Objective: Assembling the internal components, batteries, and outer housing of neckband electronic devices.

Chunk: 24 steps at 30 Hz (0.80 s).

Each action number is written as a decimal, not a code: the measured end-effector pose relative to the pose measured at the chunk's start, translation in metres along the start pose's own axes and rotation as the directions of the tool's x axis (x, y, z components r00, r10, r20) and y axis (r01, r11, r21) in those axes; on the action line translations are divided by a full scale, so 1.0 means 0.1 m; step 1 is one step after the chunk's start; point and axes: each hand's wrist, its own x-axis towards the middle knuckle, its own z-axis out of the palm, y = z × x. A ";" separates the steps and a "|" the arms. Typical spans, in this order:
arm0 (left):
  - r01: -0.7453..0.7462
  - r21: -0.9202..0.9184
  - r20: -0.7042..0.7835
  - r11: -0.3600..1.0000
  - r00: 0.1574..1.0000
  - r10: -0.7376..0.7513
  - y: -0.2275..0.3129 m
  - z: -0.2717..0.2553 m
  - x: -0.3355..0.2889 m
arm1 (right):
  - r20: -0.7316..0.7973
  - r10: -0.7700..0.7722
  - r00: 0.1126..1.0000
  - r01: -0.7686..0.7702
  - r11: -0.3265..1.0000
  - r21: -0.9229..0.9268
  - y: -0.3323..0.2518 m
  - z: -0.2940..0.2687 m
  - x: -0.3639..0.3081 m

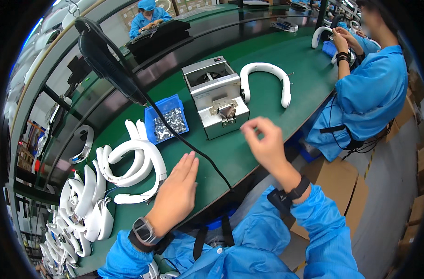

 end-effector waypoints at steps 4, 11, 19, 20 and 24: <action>0.083 -0.183 -0.380 0.980 0.913 -0.148 -0.08 -0.58 -0.21 | 0.157 -0.074 0.985 0.087 0.993 -0.082 -0.30 0.33 -0.18; 0.245 -0.382 -0.535 0.891 0.728 -0.429 -0.59 -0.84 -0.58 | 0.048 -0.092 0.995 0.093 0.996 -0.003 -0.51 0.54 -0.14; 0.392 -0.240 -0.352 0.888 0.818 -0.456 -0.63 -0.57 -0.54 | 0.081 -0.403 0.912 0.379 0.900 0.213 -1.25 0.72 -0.45; 0.419 -0.223 -0.316 0.880 0.823 -0.472 -0.61 -0.47 -0.50 | 0.125 -0.357 0.926 0.329 0.923 0.199 -1.29 0.87 -0.47; 0.516 -0.066 -0.109 0.854 0.847 -0.520 -0.63 -0.28 -0.28 | 0.137 -0.063 0.989 0.035 0.980 0.195 -1.18 1.38 -0.50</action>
